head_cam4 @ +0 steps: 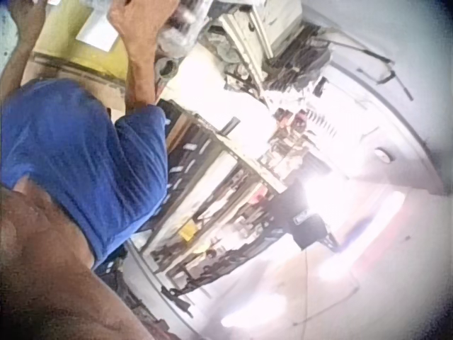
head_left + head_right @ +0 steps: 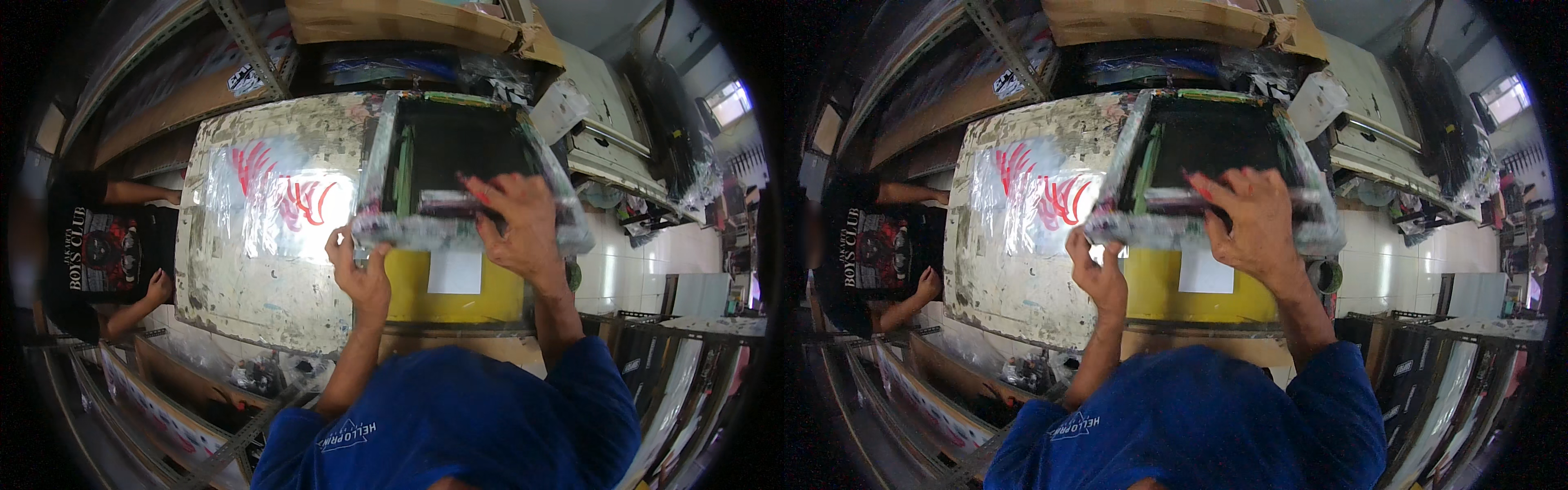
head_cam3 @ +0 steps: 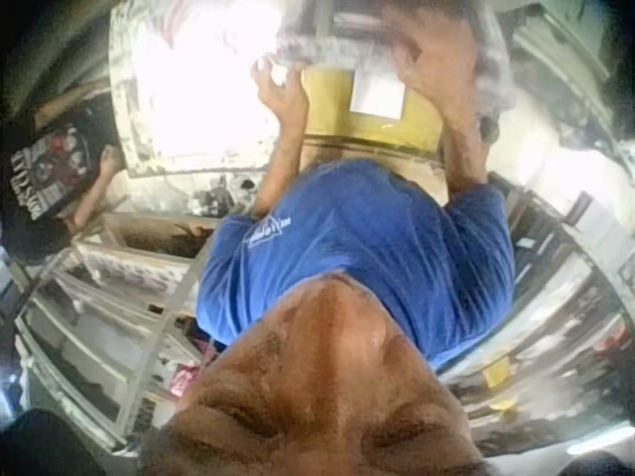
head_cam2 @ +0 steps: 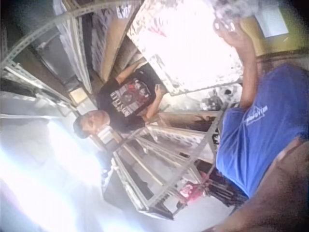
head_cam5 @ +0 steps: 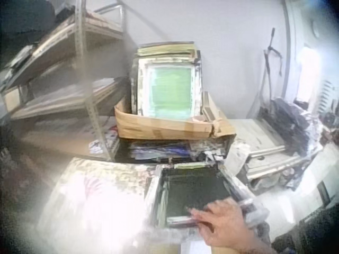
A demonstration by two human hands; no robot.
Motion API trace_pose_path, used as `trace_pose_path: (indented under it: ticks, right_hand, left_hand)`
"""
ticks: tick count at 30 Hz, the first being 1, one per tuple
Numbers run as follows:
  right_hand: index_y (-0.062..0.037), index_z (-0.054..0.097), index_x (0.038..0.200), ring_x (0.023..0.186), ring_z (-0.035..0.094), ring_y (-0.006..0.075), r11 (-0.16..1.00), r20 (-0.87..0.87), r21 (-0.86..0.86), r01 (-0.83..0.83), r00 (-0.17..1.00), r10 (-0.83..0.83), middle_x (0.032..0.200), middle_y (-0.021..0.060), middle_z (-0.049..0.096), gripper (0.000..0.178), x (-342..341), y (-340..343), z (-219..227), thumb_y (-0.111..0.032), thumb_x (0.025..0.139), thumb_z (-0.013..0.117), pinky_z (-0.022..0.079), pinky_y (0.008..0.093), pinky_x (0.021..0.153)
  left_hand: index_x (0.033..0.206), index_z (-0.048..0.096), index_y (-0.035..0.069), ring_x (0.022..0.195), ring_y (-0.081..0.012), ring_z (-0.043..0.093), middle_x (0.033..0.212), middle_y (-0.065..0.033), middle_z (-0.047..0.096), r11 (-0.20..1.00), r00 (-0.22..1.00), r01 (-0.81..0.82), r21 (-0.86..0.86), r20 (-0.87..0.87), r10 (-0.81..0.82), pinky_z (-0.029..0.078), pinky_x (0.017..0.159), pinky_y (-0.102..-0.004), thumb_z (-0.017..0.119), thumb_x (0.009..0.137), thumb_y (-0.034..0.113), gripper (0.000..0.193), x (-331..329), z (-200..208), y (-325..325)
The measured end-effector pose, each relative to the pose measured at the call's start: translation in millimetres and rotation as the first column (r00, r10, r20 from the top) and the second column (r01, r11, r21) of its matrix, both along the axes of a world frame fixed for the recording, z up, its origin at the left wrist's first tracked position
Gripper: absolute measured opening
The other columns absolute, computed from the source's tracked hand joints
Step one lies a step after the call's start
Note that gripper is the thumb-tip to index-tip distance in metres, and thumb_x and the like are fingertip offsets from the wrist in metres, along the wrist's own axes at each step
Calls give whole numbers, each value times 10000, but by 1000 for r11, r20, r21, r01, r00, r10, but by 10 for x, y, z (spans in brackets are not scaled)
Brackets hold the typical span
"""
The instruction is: The person performs screen printing by applying ink through a mesh screen onto transparency films using a squeegee, while another person helps by handling the materials.
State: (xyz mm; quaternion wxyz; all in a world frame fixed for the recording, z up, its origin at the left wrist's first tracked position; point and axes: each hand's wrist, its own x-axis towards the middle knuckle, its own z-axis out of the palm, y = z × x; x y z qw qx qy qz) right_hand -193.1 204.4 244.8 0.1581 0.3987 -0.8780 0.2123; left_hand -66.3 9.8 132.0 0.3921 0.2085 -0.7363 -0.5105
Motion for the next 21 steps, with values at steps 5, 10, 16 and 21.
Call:
trace_pose_path:
  ticks: [5, 10, 16, 21]
  right_hand:
    - [-168, 710, 1168, 781, 626, 312, 995, -182, -96, -6, 983, -12, 835, 110, 648, 470, -469, -135, 484, -271, 709, 721, 462, 427, 742]
    - [-153, 744, 1098, 753, 682, 355, 983, -75, -185, -1, 997, -13, 822, 171, 703, 396, -999, -241, 802, -333, 745, 725, 538, 435, 699]
    - [-180, 716, 1194, 813, 680, 304, 992, -13, -121, 39, 999, -41, 995, 170, 724, 383, -1147, -284, 986, -292, 828, 735, 518, 358, 752]
    - [-43, 739, 1100, 834, 698, 286, 989, 143, -105, 107, 986, -91, 974, 186, 738, 379, -1095, -353, 1242, -241, 783, 676, 536, 352, 777]
  left_hand:
    - [1364, 519, -32, 1177, -246, 521, 1281, -145, 560, 991, 995, 79, 108, -72, -71, 427, 960, -387, 751, 861, 134, 578, -368, -80, -234]
    - [1220, 624, 7, 1049, -352, 580, 1108, -185, 637, 916, 811, -103, -389, 500, 304, 454, 895, -465, 774, 816, 184, 466, -268, -1016, -329]
    - [908, 731, 13, 847, -303, 648, 885, -136, 692, 922, 824, -67, -382, 500, 267, 503, 742, -429, 766, 808, 156, 178, -199, -1284, -236]
    - [900, 724, -35, 631, -173, 581, 706, -102, 660, 971, 928, -219, 99, 328, 176, 471, 630, -312, 722, 879, 169, 205, -336, -1067, -181]
